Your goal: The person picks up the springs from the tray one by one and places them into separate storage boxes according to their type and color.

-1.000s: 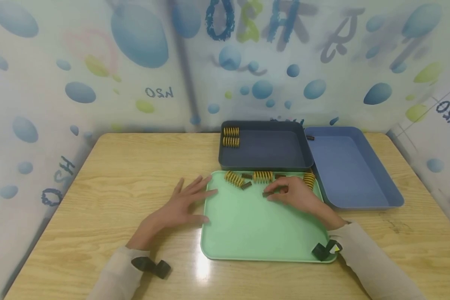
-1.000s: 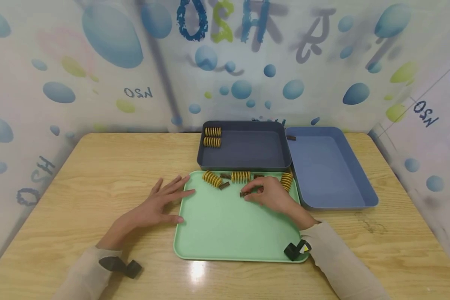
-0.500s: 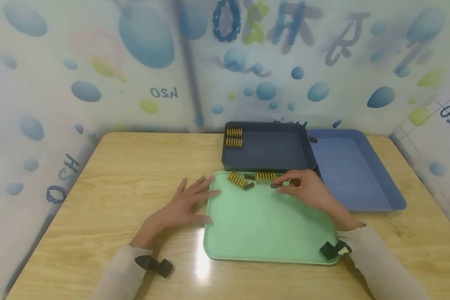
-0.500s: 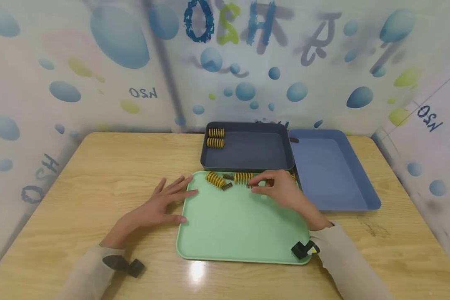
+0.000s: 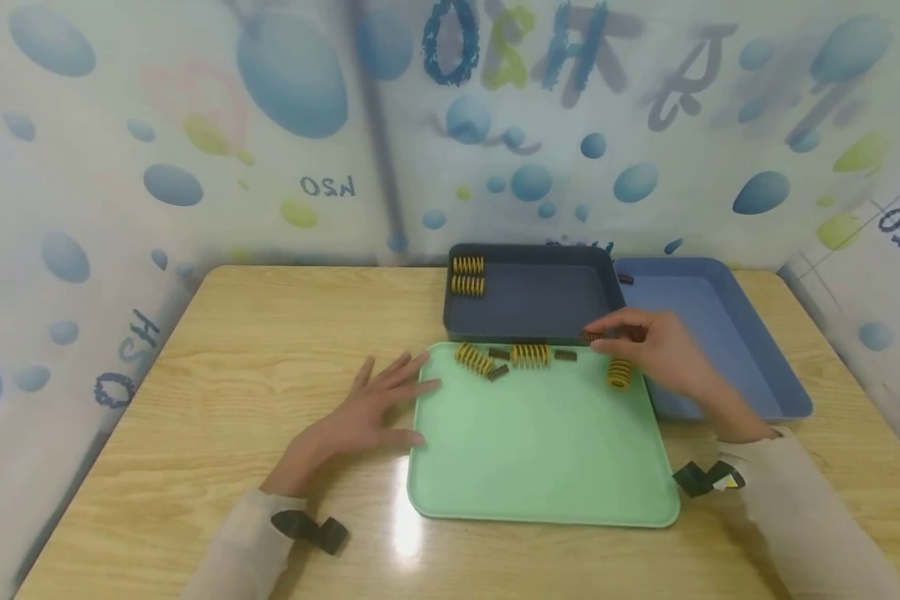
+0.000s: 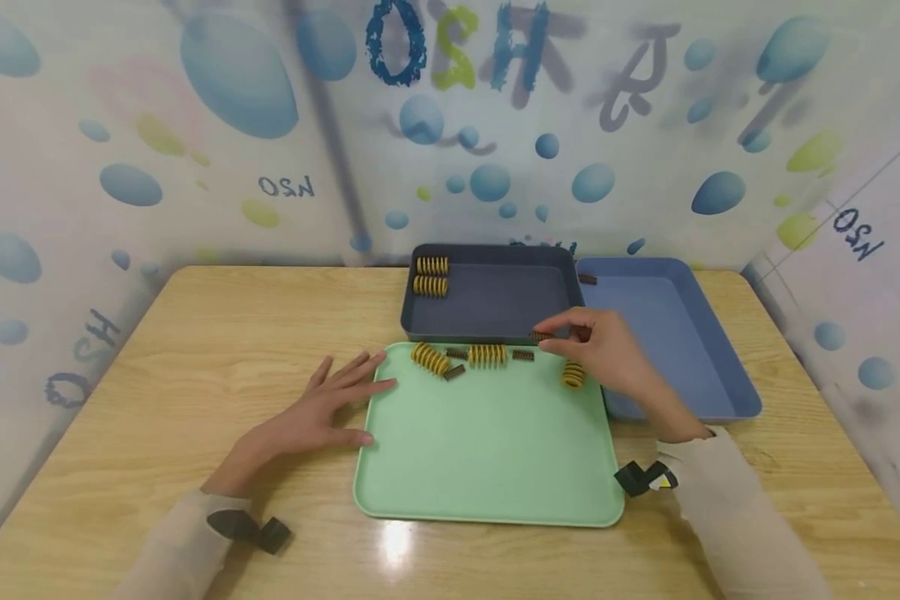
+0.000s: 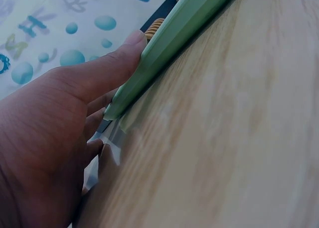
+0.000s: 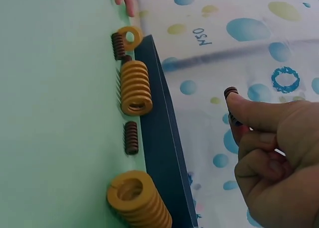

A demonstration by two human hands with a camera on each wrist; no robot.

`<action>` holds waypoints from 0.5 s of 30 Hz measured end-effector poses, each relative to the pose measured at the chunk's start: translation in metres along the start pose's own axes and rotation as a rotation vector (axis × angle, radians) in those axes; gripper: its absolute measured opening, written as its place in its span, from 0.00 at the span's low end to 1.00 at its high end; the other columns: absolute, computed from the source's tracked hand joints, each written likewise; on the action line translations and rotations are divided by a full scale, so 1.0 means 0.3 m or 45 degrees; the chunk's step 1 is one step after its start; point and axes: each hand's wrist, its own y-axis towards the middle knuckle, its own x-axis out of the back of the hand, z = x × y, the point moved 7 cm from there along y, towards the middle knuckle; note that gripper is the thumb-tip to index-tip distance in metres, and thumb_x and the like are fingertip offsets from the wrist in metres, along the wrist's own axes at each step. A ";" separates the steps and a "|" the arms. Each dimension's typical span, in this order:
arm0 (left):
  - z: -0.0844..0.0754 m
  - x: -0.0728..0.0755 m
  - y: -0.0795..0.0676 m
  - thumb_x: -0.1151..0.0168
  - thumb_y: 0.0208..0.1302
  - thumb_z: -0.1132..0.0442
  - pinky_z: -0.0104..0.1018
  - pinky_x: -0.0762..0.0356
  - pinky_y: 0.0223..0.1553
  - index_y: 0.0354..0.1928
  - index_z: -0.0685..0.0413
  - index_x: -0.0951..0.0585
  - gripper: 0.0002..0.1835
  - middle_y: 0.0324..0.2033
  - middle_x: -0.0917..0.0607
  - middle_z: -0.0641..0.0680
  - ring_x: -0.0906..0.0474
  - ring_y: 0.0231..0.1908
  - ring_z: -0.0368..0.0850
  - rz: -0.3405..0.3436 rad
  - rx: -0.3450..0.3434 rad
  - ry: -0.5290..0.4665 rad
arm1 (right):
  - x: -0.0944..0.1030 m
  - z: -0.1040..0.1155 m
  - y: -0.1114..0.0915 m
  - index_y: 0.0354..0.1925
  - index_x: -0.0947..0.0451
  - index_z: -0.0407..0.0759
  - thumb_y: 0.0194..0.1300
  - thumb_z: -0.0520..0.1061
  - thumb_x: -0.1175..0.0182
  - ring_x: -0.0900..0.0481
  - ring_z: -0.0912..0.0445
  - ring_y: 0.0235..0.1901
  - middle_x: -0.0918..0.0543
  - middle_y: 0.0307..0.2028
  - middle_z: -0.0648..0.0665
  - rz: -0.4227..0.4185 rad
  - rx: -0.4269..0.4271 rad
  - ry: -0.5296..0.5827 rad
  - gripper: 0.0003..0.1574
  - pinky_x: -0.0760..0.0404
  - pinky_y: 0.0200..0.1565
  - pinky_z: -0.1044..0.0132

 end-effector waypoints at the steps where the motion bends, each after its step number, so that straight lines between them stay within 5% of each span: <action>1: 0.000 0.000 0.001 0.38 0.57 0.37 0.66 0.75 0.64 0.71 0.40 0.35 0.40 0.74 0.52 0.49 0.60 0.72 0.56 -0.002 -0.001 0.000 | 0.010 -0.002 0.002 0.48 0.16 0.48 0.62 0.46 0.35 0.36 0.54 0.15 0.16 0.37 0.45 -0.006 -0.015 -0.002 0.14 0.35 0.17 0.63; 7: 0.001 -0.003 0.001 0.38 0.58 0.36 0.67 0.74 0.64 0.70 0.40 0.35 0.40 0.74 0.51 0.50 0.60 0.72 0.56 -0.006 -0.005 -0.014 | 0.093 -0.023 0.019 0.47 0.16 0.51 0.61 0.53 0.34 0.40 0.53 0.13 0.17 0.46 0.46 -0.082 -0.103 -0.058 0.17 0.39 0.15 0.60; 9: 0.001 -0.002 0.001 0.39 0.58 0.36 0.67 0.74 0.63 0.70 0.40 0.35 0.40 0.74 0.51 0.50 0.59 0.72 0.56 -0.011 -0.009 -0.015 | 0.123 -0.033 0.023 0.48 0.16 0.51 0.60 0.54 0.34 0.35 0.55 0.15 0.18 0.50 0.46 -0.112 -0.137 -0.069 0.17 0.40 0.16 0.60; 15: 0.004 0.000 -0.001 0.38 0.57 0.37 0.68 0.74 0.63 0.70 0.41 0.34 0.40 0.74 0.50 0.51 0.58 0.72 0.57 -0.021 -0.015 -0.015 | 0.177 -0.054 0.033 0.49 0.16 0.51 0.59 0.58 0.34 0.18 0.58 0.37 0.20 0.55 0.45 -0.138 -0.202 -0.101 0.22 0.37 0.21 0.60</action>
